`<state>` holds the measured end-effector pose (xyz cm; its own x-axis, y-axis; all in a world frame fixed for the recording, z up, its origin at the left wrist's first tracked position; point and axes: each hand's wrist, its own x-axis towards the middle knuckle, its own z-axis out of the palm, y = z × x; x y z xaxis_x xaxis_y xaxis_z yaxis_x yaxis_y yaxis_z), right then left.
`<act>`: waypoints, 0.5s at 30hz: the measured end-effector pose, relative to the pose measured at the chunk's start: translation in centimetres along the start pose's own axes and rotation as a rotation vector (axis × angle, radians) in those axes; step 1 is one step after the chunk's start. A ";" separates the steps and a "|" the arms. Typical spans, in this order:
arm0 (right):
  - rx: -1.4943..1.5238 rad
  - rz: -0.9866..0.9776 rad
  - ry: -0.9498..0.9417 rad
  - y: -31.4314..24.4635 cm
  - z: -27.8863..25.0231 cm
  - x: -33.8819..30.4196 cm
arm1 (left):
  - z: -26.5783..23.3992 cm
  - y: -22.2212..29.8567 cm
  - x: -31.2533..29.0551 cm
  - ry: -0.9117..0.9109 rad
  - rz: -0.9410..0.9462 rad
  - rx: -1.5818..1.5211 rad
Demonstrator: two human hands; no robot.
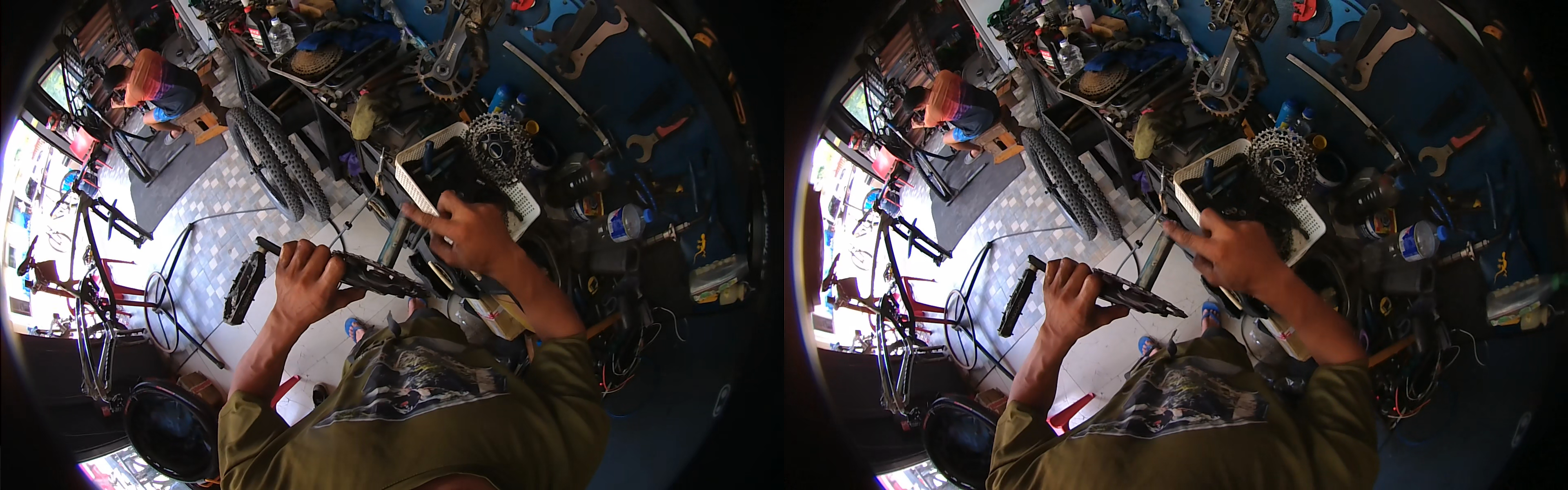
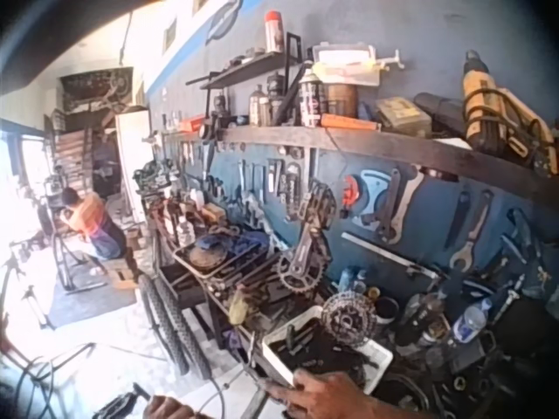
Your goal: The person uses a handheld air nozzle to blow air across bicycle gears and a crankset, moving the parts to expose different surfaces. The person holds each part by hand and rotates it while directing the air stream, then places the parts back into a white basket.
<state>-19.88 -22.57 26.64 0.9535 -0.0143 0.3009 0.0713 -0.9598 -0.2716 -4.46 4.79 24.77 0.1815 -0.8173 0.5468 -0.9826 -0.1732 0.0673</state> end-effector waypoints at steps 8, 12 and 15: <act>0.026 0.066 -0.077 2.4 -0.1 -1.7 | 1.4 0.1 0.2 -0.006 -0.086 -0.010; 0.259 0.331 0.370 11.2 -3.4 -3.5 | 2.5 0.0 -0.5 0.054 -0.342 -0.089; -0.171 0.940 0.134 20.5 -6.6 -4.8 | 3.1 0.6 -0.1 0.051 -0.409 -0.121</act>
<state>-24.87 -44.00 25.65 0.5569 -0.8198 0.1336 -0.7583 -0.5674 -0.3210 -4.91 3.04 22.20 0.5583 -0.6660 0.4947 -0.8280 -0.4099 0.3827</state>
